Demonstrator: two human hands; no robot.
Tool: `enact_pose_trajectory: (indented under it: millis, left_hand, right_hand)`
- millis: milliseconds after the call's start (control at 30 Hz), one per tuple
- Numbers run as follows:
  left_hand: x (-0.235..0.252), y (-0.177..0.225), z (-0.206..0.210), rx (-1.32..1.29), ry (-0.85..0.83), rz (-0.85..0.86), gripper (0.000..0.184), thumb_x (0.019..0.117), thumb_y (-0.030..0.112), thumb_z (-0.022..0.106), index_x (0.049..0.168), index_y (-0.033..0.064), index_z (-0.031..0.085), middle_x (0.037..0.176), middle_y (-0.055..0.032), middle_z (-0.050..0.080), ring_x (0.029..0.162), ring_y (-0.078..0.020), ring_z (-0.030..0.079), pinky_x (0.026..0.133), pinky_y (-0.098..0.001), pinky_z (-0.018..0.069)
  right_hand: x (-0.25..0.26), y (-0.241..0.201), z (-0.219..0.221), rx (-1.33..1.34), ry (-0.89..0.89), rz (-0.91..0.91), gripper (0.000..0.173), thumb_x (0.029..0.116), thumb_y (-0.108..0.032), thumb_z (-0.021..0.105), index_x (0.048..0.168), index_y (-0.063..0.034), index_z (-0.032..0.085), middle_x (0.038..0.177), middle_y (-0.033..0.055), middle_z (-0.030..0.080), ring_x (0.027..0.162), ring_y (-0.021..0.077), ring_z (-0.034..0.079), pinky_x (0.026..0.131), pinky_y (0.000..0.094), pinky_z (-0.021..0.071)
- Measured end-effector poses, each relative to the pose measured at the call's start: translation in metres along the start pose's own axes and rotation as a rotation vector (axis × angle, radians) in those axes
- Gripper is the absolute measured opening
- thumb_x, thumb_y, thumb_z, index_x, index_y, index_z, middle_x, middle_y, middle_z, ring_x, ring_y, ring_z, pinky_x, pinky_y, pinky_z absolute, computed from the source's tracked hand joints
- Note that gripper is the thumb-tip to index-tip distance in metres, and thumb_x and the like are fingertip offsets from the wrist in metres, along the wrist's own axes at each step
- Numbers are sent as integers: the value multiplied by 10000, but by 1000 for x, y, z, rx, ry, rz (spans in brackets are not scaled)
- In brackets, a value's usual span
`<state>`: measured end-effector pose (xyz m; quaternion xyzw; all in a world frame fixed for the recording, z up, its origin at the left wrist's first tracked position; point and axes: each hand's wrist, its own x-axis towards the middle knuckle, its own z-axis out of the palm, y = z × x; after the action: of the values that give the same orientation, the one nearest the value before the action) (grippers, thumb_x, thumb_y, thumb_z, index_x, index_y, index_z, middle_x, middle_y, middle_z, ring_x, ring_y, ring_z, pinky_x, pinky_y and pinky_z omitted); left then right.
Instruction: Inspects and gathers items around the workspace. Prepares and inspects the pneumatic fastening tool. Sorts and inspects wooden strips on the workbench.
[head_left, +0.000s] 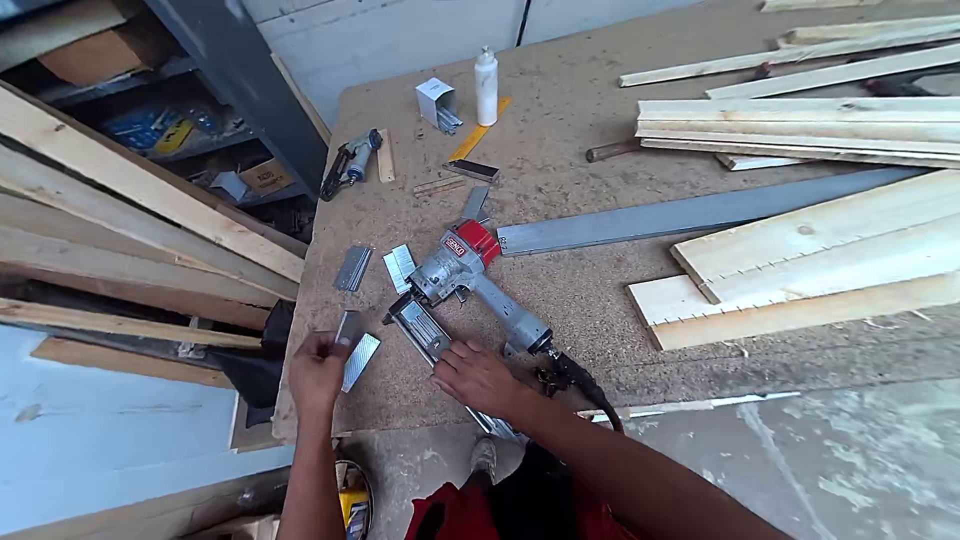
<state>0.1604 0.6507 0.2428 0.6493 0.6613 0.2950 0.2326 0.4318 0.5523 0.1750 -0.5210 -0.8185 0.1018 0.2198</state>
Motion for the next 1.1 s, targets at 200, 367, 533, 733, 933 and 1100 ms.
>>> enact_pose_trajectory:
  millis: [200,367,533,733,933,1100]
  left_hand:
    - [3,61,12,-317,-118,541,353,1057,234,502,1257,-57,522,962,-138,663,873,-185,681,815,-418,592]
    - [-6,93,118,-283,-554,884,321,1059,242,532,1248,-14,578,929,-133,698,830,-231,701,783,-477,601]
    - [9,86,131,-190,-546,941,275,1083,228,469,1168,1,599,953,-139,680,880,-254,687,833,-485,577]
    - [8,90,136,-97,-560,1026,353,1099,258,434,1331,44,592,1182,-120,719,1093,-284,684,1021,-545,488]
    - [0,102,130,-1,-797,1289,326,1080,238,452,1225,150,730,1095,-29,734,1078,-176,659,1046,-511,421]
    - [-10,110,144,46,-1020,1374,286,1059,229,487,1132,167,757,1038,3,730,1037,-177,646,1000,-498,421]
  right_hand:
    - [-53,-29,-30,50,-295,32,807,855,-543,765,1485,-119,490,1634,116,357,1564,270,220,1270,437,230]
    - [-55,-50,-14,-74,-150,117,942,776,-704,729,1479,-120,500,1600,122,411,1544,287,271,1255,449,265]
    - [-120,-59,-29,-87,-101,98,791,704,-499,873,1351,-140,595,1479,97,539,1450,284,426,1180,465,382]
    - [-161,-51,-48,-224,-167,-81,461,932,75,614,1368,-69,574,1463,138,547,1405,319,485,1115,453,469]
    - [-172,-40,-46,-319,26,-208,172,1020,-19,500,1019,-81,659,981,82,670,959,266,643,805,416,511]
    - [-179,-44,-40,-314,120,-162,184,1019,-24,490,948,-79,650,912,79,659,903,256,637,762,399,488]
